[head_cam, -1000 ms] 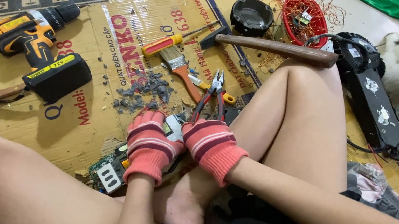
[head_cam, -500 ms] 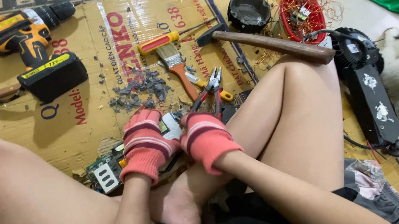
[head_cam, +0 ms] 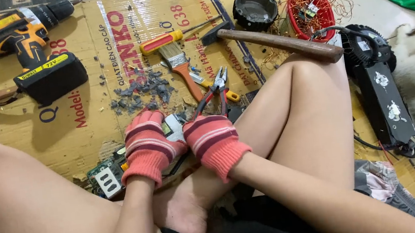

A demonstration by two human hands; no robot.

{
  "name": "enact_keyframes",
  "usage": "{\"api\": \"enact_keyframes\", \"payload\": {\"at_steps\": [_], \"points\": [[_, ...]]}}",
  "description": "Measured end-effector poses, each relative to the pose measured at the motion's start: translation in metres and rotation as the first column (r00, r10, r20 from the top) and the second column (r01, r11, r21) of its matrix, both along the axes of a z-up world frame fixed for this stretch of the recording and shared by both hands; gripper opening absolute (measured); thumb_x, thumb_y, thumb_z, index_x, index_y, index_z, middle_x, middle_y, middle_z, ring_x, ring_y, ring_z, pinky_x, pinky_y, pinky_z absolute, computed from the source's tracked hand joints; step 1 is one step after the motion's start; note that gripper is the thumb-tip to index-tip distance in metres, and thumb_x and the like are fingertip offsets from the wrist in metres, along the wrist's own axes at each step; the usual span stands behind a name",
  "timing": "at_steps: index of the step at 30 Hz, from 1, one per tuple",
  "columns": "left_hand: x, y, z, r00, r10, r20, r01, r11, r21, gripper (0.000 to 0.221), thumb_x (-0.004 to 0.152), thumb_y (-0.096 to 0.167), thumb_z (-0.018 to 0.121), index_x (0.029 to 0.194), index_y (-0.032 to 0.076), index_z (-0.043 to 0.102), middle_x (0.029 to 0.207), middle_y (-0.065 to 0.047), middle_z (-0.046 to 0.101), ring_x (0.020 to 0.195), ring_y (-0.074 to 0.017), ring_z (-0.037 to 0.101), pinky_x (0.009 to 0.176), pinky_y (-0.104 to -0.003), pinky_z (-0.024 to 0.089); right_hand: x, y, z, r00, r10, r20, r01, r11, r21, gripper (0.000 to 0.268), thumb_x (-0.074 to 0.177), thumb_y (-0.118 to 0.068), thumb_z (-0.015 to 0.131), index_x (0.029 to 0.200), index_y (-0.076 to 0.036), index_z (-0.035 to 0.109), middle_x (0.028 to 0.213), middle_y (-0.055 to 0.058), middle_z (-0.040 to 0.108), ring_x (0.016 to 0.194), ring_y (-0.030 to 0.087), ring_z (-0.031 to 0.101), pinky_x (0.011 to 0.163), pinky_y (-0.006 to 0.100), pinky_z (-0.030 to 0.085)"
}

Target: The person sits on the floor and uses pliers to scrape and clean a small white component on a circuit board. They repeatedly scrape the surface and remove debris with the pliers.

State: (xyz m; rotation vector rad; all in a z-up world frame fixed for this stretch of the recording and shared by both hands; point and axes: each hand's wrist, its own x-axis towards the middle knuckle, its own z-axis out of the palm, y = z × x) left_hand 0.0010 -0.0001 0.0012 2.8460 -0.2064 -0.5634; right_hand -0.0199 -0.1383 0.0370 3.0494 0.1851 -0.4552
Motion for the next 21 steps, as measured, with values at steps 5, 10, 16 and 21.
{"api": "enact_keyframes", "payload": {"at_steps": [5, 10, 16, 21], "points": [[-0.001, 0.000, 0.006, 1.000, 0.024, -0.011, -0.024, 1.000, 0.006, 0.077, 0.061, 0.061, 0.072, 0.128, 0.026, 0.056, 0.133, 0.001, 0.055, 0.136, -0.0211, 0.048, 0.116, -0.041, 0.037, -0.009, 0.021, 0.012, 0.995, 0.053, 0.089, -0.052, 0.999, -0.010, 0.032, 0.091, -0.013, 0.049, 0.084, -0.016, 0.080, 0.080, 0.010, 0.077, 0.082, 0.030, 0.076, 0.060, 0.049, 0.061], [-0.004, 0.001, 0.017, 0.999, 0.054, 0.001, -0.054, 0.998, 0.020, 0.078, 0.061, 0.062, 0.072, 0.128, 0.026, 0.056, 0.133, 0.001, 0.055, 0.136, -0.0211, 0.048, 0.116, -0.041, 0.037, -0.018, 0.038, 0.017, 0.999, 0.008, 0.039, -0.010, 0.998, 0.067, 0.027, 0.087, -0.006, 0.050, 0.084, -0.004, 0.077, 0.077, 0.014, 0.075, 0.080, 0.034, 0.075, 0.064, 0.056, 0.060], [-0.012, 0.002, 0.031, 0.995, 0.056, 0.082, -0.057, 0.998, 0.006, 0.078, 0.061, 0.062, 0.072, 0.129, 0.026, 0.056, 0.134, 0.002, 0.055, 0.136, -0.0211, 0.048, 0.117, -0.041, 0.037, -0.013, 0.050, 0.034, 0.996, 0.032, 0.087, -0.035, 0.999, 0.038, 0.024, 0.086, 0.000, 0.053, 0.085, -0.001, 0.077, 0.075, 0.015, 0.075, 0.077, 0.034, 0.075, 0.063, 0.056, 0.061], [-0.010, 0.000, 0.025, 0.997, 0.069, 0.038, -0.070, 0.997, 0.016, 0.078, 0.061, 0.063, 0.071, 0.129, 0.027, 0.056, 0.134, 0.002, 0.055, 0.136, -0.0211, 0.048, 0.117, -0.041, 0.037, 0.011, 0.036, 0.043, 0.998, 0.031, 0.050, -0.034, 0.997, 0.065, 0.024, 0.086, -0.001, 0.053, 0.085, -0.002, 0.077, 0.075, 0.015, 0.074, 0.077, 0.034, 0.074, 0.063, 0.055, 0.060]]}}
